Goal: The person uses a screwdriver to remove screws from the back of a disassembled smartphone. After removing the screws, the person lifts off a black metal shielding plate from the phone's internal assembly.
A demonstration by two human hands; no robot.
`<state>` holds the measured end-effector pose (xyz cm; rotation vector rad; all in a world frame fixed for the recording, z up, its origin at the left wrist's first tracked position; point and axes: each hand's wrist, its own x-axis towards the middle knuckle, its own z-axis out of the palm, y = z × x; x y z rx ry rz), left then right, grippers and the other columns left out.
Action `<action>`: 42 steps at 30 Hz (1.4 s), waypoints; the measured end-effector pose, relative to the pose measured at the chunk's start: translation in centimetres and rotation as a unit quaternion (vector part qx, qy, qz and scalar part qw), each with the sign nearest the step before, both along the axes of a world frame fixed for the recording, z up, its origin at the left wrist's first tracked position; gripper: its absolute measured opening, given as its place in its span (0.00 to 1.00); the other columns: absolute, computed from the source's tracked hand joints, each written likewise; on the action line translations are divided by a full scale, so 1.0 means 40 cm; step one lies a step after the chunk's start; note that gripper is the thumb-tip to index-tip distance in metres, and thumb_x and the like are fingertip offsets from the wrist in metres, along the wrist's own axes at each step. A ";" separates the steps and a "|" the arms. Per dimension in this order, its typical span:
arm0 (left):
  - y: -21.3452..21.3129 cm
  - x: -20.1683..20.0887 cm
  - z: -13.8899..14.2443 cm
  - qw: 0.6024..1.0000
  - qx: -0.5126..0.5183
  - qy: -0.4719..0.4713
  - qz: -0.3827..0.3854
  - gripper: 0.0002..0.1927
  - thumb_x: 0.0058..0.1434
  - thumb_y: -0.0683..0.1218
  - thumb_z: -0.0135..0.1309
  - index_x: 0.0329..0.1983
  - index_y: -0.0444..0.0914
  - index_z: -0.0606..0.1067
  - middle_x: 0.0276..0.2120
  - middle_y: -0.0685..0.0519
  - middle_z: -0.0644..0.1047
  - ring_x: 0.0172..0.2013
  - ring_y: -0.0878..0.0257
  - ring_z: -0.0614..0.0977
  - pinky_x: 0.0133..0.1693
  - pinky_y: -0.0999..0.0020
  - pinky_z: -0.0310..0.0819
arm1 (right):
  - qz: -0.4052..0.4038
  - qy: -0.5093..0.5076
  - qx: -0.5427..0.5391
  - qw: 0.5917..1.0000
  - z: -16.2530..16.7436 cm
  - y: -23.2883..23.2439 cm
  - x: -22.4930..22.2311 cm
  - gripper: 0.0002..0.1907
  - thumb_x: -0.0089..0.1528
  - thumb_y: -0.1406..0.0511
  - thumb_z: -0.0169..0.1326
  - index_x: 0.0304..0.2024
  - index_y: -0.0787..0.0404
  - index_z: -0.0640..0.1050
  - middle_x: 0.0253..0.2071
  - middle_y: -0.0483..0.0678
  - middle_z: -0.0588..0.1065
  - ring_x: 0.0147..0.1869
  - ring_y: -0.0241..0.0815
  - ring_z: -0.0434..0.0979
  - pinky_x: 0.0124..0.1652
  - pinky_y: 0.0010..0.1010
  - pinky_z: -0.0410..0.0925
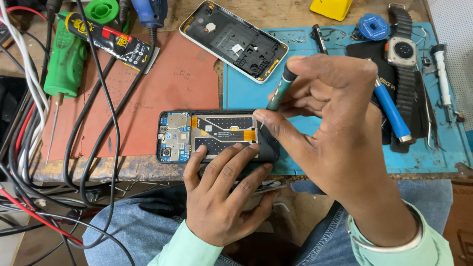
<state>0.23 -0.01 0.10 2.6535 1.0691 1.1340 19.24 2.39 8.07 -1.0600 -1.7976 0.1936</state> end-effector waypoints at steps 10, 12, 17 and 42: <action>0.001 -0.002 -0.002 1.000 0.004 0.000 -0.002 0.24 0.55 0.54 0.67 0.55 0.47 0.78 0.60 0.53 0.75 0.60 0.56 0.77 0.68 0.47 0.47 | 0.033 -0.003 -0.053 0.998 0.013 -0.012 -0.016 0.29 0.63 0.80 0.59 0.58 0.67 0.57 0.48 0.58 0.76 0.54 0.46 0.84 0.51 0.30 0.81; 0.001 -0.002 -0.002 1.000 0.003 -0.001 -0.004 0.24 0.55 0.54 0.67 0.55 0.47 0.78 0.60 0.53 0.75 0.60 0.56 0.77 0.68 0.47 0.47 | 0.024 0.014 -0.055 0.998 0.010 -0.007 -0.008 0.30 0.63 0.79 0.61 0.58 0.66 0.57 0.48 0.57 0.76 0.54 0.44 0.84 0.51 0.30 0.81; 0.003 -0.001 -0.002 1.000 0.006 0.000 -0.004 0.24 0.56 0.55 0.67 0.56 0.47 0.77 0.60 0.53 0.75 0.61 0.56 0.77 0.68 0.46 0.48 | 0.035 0.039 -0.071 0.996 0.005 0.004 0.003 0.32 0.63 0.79 0.62 0.60 0.65 0.56 0.46 0.56 0.77 0.50 0.43 0.84 0.49 0.29 0.81; -0.003 -0.001 0.002 1.000 -0.018 -0.006 -0.010 0.25 0.56 0.55 0.67 0.56 0.47 0.78 0.61 0.53 0.75 0.62 0.56 0.76 0.68 0.47 0.47 | -0.037 -0.020 0.039 0.998 -0.102 0.039 0.096 0.25 0.80 0.76 0.55 0.63 0.60 0.51 0.54 0.59 0.78 0.55 0.42 0.83 0.51 0.23 0.77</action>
